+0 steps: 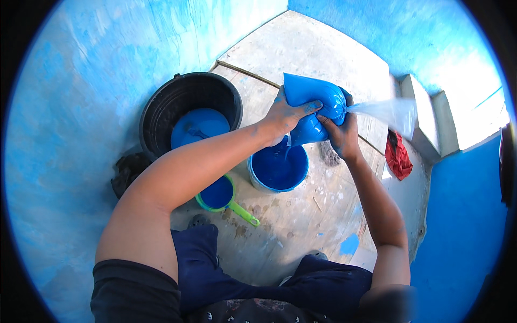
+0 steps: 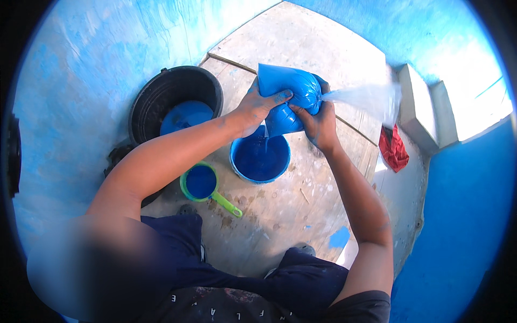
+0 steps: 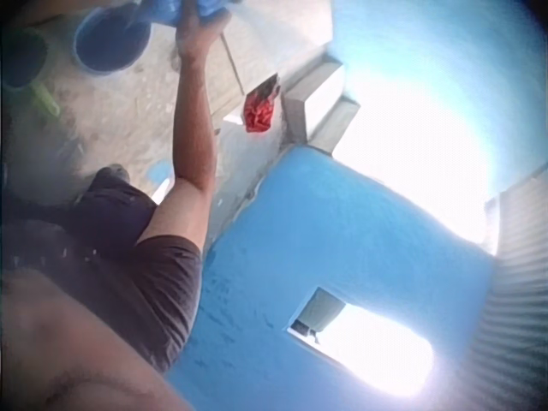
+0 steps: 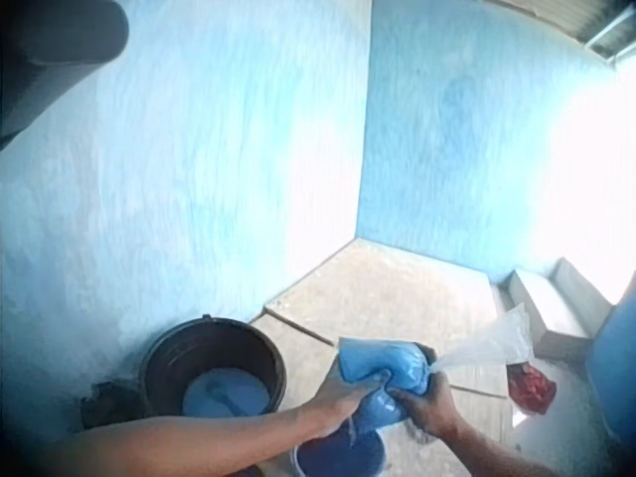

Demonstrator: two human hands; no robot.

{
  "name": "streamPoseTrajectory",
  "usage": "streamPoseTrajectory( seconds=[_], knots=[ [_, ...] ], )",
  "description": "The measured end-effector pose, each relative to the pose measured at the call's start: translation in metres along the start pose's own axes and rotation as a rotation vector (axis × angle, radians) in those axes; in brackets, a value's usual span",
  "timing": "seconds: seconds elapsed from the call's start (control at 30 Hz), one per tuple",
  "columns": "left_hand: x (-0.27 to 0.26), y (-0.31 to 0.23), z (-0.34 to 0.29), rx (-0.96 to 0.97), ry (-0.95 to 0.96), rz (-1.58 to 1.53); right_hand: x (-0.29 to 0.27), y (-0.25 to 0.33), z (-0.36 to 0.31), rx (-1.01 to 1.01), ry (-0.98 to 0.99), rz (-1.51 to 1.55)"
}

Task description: The person mixes blue paint in buckets and then pours it into a plastic bag, which they tie shut.

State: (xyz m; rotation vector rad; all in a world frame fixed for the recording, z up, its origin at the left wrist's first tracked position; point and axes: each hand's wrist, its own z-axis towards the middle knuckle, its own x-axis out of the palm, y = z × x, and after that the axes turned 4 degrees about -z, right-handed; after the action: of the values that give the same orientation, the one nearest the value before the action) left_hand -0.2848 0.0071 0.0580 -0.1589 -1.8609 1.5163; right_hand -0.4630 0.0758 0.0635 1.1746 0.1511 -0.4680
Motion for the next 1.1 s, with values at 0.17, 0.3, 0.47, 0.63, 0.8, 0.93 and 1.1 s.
streamPoseTrajectory(
  seconds=[0.17, 0.3, 0.47, 0.63, 0.8, 0.93, 1.1],
  knots=[
    [-0.004, 0.004, 0.002, -0.041, 0.055, -0.038, 0.000, -0.001, -0.001, 0.041, 0.026, 0.076],
    [-0.003, 0.000, -0.002, -0.009, 0.026, 0.063, 0.003, -0.009, -0.006, 0.032, -0.019, 0.021],
    [-0.006, -0.002, -0.002, 0.000, 0.052, 0.081, 0.003, -0.009, -0.007, 0.042, -0.004, 0.032],
    [-0.009, 0.000, -0.003, 0.006, 0.048, 0.064, 0.002, -0.006, -0.004, 0.004, 0.018, 0.000],
    [-0.008, 0.002, -0.003, -0.013, 0.045, 0.087, -0.002, -0.007, -0.004, 0.006, 0.022, -0.020],
    [-0.011, 0.001, -0.002, -0.027, 0.045, 0.097, -0.002, -0.004, -0.007, -0.006, 0.023, -0.043],
    [-0.006, 0.000, -0.004, -0.058, 0.033, 0.137, -0.007, -0.006, -0.008, 0.011, 0.038, -0.042]
  ],
)
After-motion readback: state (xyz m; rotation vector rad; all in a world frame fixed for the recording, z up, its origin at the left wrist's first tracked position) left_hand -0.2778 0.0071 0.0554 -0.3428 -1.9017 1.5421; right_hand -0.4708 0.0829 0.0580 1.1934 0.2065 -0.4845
